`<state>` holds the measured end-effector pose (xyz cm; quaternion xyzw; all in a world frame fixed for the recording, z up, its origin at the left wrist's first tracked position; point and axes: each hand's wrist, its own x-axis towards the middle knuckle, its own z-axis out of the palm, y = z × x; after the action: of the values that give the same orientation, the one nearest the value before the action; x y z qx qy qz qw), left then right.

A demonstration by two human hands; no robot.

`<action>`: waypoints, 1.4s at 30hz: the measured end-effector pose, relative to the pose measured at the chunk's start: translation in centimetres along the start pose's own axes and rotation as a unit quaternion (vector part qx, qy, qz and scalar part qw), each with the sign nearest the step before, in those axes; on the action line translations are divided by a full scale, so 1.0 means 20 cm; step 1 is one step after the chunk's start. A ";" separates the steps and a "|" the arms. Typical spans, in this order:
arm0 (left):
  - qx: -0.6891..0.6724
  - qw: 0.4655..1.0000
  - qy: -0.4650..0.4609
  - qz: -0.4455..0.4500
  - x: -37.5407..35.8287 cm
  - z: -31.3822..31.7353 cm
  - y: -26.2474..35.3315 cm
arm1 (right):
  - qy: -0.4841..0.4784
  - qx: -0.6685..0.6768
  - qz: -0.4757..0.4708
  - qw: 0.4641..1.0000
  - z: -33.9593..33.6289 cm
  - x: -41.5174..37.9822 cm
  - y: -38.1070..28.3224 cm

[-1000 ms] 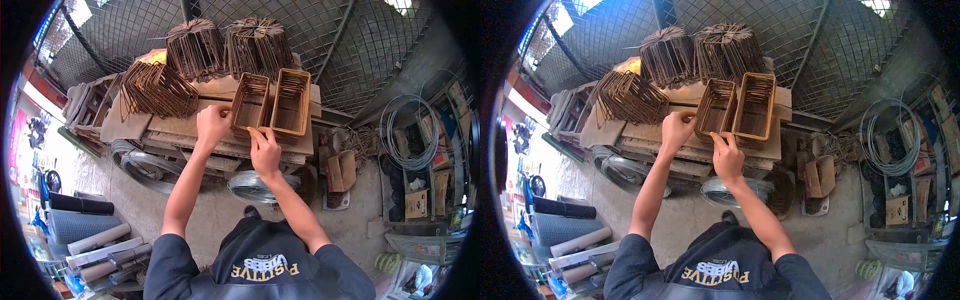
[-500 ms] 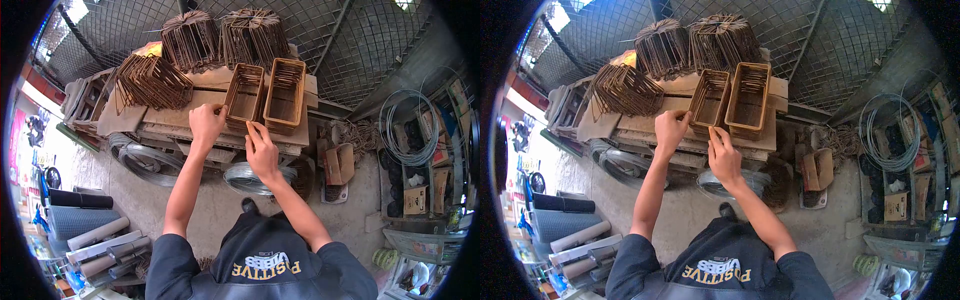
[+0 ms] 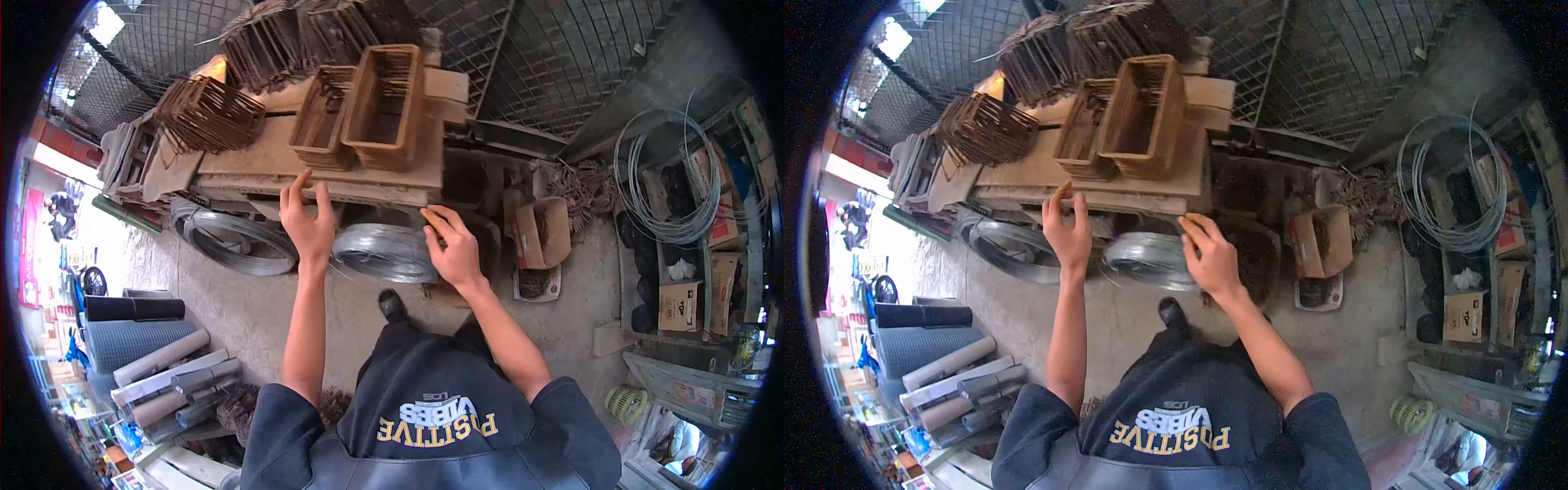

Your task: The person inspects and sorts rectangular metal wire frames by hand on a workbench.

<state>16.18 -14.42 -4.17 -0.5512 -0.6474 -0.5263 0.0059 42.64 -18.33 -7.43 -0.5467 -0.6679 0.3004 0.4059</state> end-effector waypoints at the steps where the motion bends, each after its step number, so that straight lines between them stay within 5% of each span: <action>1: 0.011 1.000 0.002 0.013 -0.12 0.04 0.04 | 0.021 -0.024 -0.023 0.999 -0.09 -0.05 0.11; 3: -0.012 1.000 -0.023 -0.016 -0.36 0.13 0.14 | 0.042 -0.065 -0.027 0.997 -0.29 -0.15 0.33; 7: -0.021 0.994 -0.086 -0.057 -0.82 0.33 0.33 | 0.025 -0.013 0.154 0.988 -0.69 -0.35 0.69; 10: -0.028 0.989 -0.122 -0.072 -1.10 0.52 0.48 | 0.047 -0.040 0.179 0.982 -0.89 -0.52 1.05; 20: -0.087 0.936 -0.306 -0.150 -1.55 0.94 0.63 | -0.036 -0.011 0.359 0.932 -0.91 -0.87 1.75; 25: -0.058 0.834 -0.445 -0.322 -1.87 1.27 0.27 | -0.025 -0.017 0.373 0.927 -0.64 -0.99 2.18; 29: -0.068 0.842 -0.446 -0.295 -2.28 1.66 -0.26 | -0.030 0.004 0.467 0.884 -0.40 -0.95 2.60; 32: -0.073 0.825 -0.474 -0.299 -2.61 2.09 -0.72 | -0.014 -0.043 0.412 0.910 -0.18 -0.90 2.96; 34: -0.381 0.676 -0.394 -0.493 -2.76 2.36 -1.05 | -0.004 -0.072 0.391 0.917 0.00 -0.87 3.28; 35: -0.383 0.676 -0.391 -0.492 -2.77 2.45 -1.05 | 0.005 -0.099 0.369 0.924 0.09 -0.84 3.45; 36: -0.149 0.756 -0.479 -0.420 -2.65 2.52 -0.91 | 0.005 -0.099 0.366 0.925 0.21 -0.87 3.73; 37: 0.097 0.780 -0.531 -0.316 -2.61 2.59 -0.85 | 0.044 0.007 0.385 0.922 0.35 -0.91 4.07; 39: 0.122 0.782 -0.521 -0.321 -2.73 2.78 -0.99 | 0.081 0.114 0.396 0.907 0.43 -0.87 4.23; 41: 0.147 0.784 -0.509 -0.323 -2.83 2.90 -1.08 | -0.033 -0.170 0.418 0.892 0.39 -0.62 3.96; 42: 0.186 0.771 -0.510 -0.333 -2.83 2.94 -1.07 | -0.030 -0.170 0.413 0.894 0.42 -0.57 3.96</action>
<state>56.66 -10.47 -78.05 -0.4769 -0.7836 -0.0063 -0.3982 74.77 -11.60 -80.87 -0.8249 -0.4345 0.3391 0.1257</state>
